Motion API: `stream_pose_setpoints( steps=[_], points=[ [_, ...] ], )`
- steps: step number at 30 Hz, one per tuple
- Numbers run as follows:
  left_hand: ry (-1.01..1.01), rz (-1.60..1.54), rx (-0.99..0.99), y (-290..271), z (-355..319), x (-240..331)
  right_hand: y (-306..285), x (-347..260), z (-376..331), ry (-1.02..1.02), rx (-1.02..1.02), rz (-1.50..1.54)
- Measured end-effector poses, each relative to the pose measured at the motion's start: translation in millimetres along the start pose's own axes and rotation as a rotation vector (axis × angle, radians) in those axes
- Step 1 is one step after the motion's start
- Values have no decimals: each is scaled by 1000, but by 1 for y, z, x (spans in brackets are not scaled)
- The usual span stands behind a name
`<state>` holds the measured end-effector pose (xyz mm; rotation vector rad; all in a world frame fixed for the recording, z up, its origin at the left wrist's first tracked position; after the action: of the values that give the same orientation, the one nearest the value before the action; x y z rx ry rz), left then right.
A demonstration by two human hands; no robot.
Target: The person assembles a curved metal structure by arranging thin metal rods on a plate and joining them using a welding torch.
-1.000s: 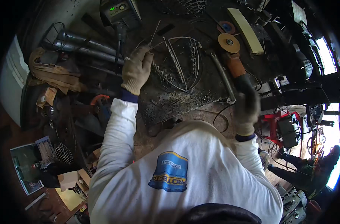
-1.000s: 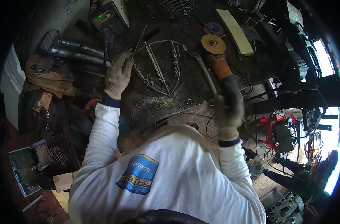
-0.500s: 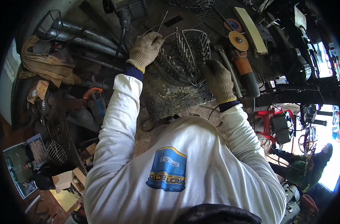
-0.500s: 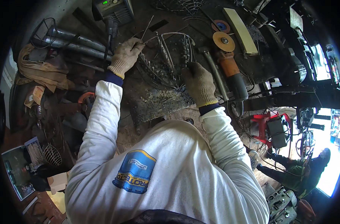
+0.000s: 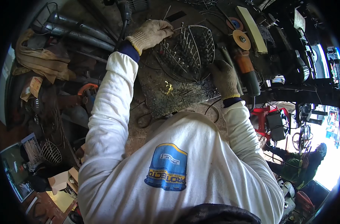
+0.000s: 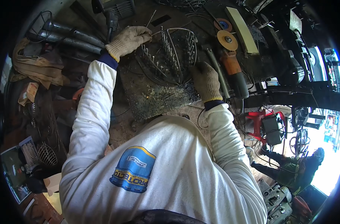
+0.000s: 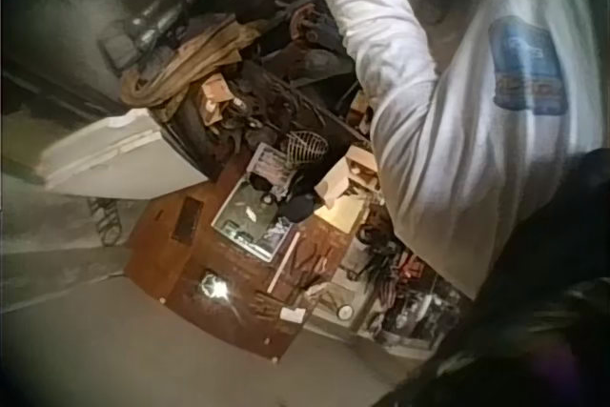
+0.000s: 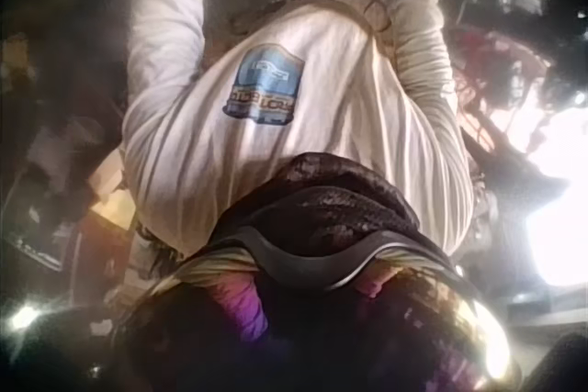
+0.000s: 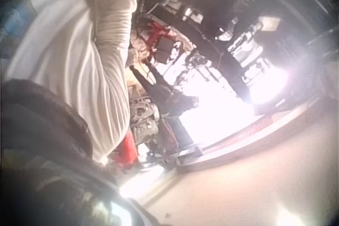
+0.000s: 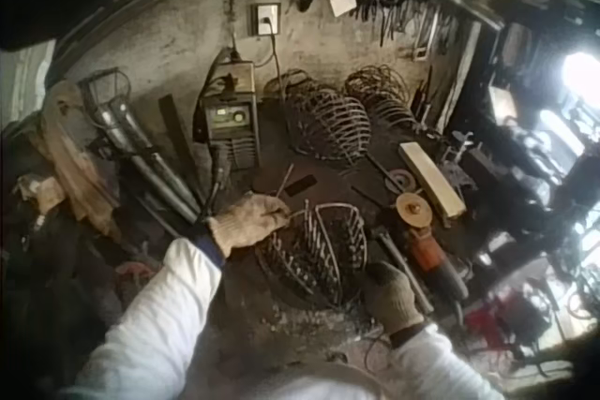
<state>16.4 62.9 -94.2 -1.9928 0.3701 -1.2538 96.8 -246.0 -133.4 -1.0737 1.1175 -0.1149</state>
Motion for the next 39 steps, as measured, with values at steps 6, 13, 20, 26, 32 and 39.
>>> stream_pose_setpoints(
  steps=[6, 13, 20, 26, 32, 39],
  points=[
    [-6, -60, 6, 4, 9, -5, 1, 4, 1, 2, -12, 15],
    [-16, 99, -1, -1, 3, 0, 0, 4, 5, -26, -37, 27],
    [28, -84, -55, 5, 5, -10, -1, 2, 5, 4, -60, 76],
    [120, -181, 98, -31, -8, -32, -7, 6, 3, -99, -36, 110],
    [-108, -63, 49, -15, -43, -45, -12, 6, 2, -71, -27, 160],
    [-17, 324, 440, 14, -53, -45, -6, 6, 12, -122, -32, 78]
  ],
)
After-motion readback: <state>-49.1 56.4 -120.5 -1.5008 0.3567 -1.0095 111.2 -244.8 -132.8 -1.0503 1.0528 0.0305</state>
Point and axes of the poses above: each hand's wrist, its own z-axis towards the middle knuckle, its own y-axis out of the palm, x = y × z, the point moved 5 cm from there along z, towards the middle knuckle, and after that the axes turned 15 degrees about -y, right-handed, at the moved point
